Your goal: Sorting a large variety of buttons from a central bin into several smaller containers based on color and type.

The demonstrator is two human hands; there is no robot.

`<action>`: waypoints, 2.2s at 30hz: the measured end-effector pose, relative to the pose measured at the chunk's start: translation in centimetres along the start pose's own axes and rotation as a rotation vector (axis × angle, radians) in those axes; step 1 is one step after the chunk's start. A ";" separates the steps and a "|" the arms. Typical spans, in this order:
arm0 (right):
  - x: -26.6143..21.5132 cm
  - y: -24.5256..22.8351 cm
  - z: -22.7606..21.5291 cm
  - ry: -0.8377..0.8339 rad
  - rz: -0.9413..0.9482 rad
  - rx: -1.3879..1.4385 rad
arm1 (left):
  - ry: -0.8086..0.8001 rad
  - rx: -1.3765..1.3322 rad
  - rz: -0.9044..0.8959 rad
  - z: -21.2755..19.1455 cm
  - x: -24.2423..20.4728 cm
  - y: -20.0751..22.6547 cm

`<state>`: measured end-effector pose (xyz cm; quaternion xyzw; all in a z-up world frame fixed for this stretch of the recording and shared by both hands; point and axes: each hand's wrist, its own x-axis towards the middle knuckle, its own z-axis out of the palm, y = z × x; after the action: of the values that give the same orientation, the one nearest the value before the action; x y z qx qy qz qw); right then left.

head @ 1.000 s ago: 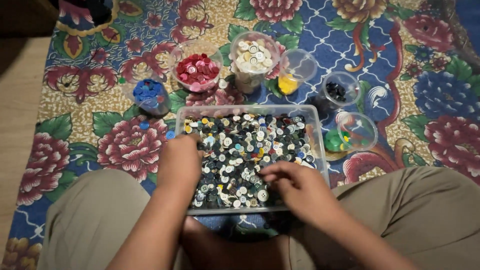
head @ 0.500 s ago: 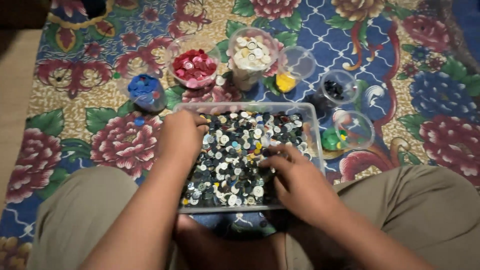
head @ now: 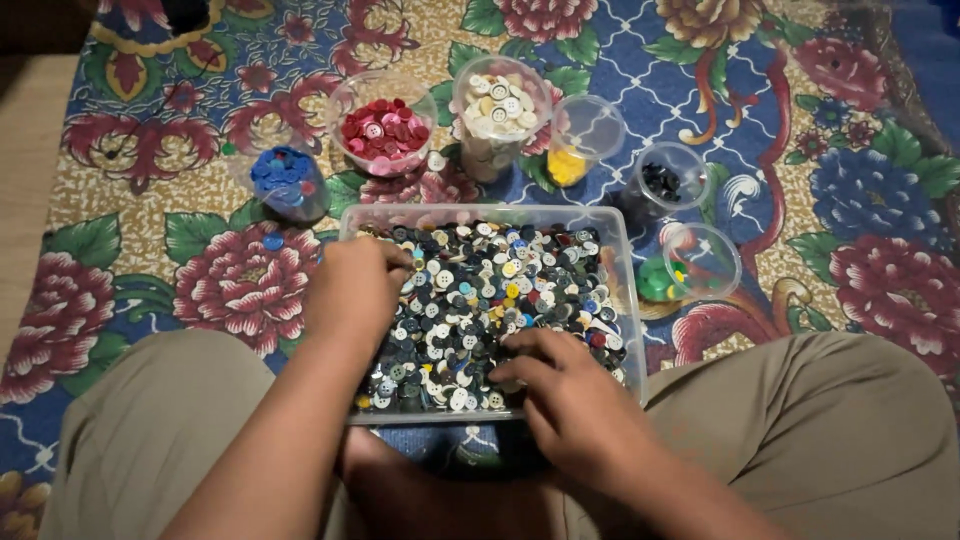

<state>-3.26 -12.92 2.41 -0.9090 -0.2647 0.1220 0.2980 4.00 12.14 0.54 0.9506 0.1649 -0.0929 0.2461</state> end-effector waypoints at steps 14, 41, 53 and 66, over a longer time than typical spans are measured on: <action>4.3 -3.7 -2.8 0.138 0.639 0.659 | -0.033 -1.319 -0.509 -2.7 -5.6 0.6; 4.1 0.7 -3.9 0.289 1.037 1.460 | -0.303 -0.671 -0.109 -1.3 -9.1 8.0; 3.8 3.6 -8.1 0.681 0.954 1.579 | 0.065 0.075 0.156 3.2 -7.0 -0.9; 8.0 9.9 -14.5 0.831 0.635 1.465 | 0.038 -0.108 0.181 -1.2 -6.1 3.2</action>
<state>12.97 -22.13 7.43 -0.4924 0.2724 -0.0017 0.8266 -0.45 8.51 4.56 0.9485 0.0877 -0.0433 0.3012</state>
